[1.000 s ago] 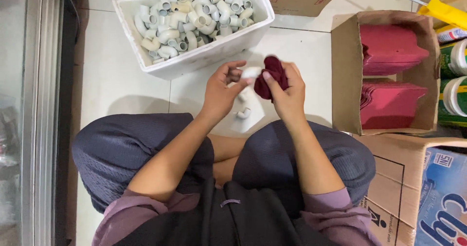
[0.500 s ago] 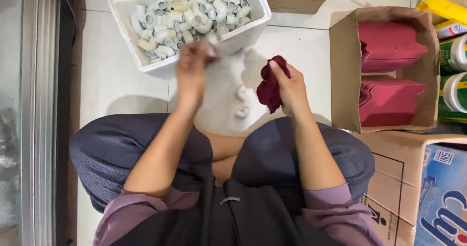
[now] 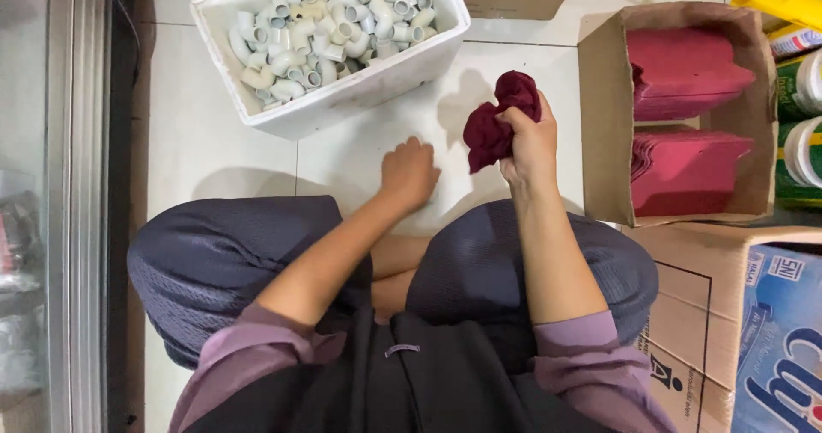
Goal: The person sits cross-legged on the floor and wipes small white plastic pipe fittings with a maroon cloth. They pick up fittings from a pile on the floor, wipe them, and place them into a white plastic bin. The person repeats this process for multiple fittings.
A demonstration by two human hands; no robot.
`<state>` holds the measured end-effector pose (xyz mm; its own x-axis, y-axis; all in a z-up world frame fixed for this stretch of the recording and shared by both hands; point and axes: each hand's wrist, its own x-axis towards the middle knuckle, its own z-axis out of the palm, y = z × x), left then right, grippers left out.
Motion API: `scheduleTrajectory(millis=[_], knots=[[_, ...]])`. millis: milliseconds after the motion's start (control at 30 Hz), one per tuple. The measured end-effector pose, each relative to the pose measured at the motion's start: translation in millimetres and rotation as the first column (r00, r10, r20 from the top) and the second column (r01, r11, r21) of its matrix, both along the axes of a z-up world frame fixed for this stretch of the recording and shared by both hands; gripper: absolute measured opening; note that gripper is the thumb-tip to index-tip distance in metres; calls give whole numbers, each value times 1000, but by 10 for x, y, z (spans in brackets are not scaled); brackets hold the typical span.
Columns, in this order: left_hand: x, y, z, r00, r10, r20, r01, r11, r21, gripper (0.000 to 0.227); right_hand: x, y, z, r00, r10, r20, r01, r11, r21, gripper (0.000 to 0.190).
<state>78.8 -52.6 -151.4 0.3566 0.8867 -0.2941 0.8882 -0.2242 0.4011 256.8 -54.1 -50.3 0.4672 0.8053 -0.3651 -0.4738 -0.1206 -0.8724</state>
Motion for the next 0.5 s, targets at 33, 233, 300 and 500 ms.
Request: scheduleTrajectory(millis=[33, 233, 300, 500], knots=[[64, -12, -182, 1000, -3, -1, 3, 1000, 4, 29, 11, 14, -48, 1000, -3, -1, 3, 1000, 4, 33], [199, 0, -497, 957, 199, -209, -204, 979, -3, 26, -46, 60, -443, 996, -16, 85, 21, 999, -50, 35], [161, 44, -464, 942, 297, -155, -308, 950, -54, 29, -237, 46, -463, 919, 177, 352, -152, 983, -98, 35], [-98, 237, 26, 763, 383, 521, -392, 915, -99, 26, -546, -122, 255, 205, 527, 825, -455, 797, -396, 54]])
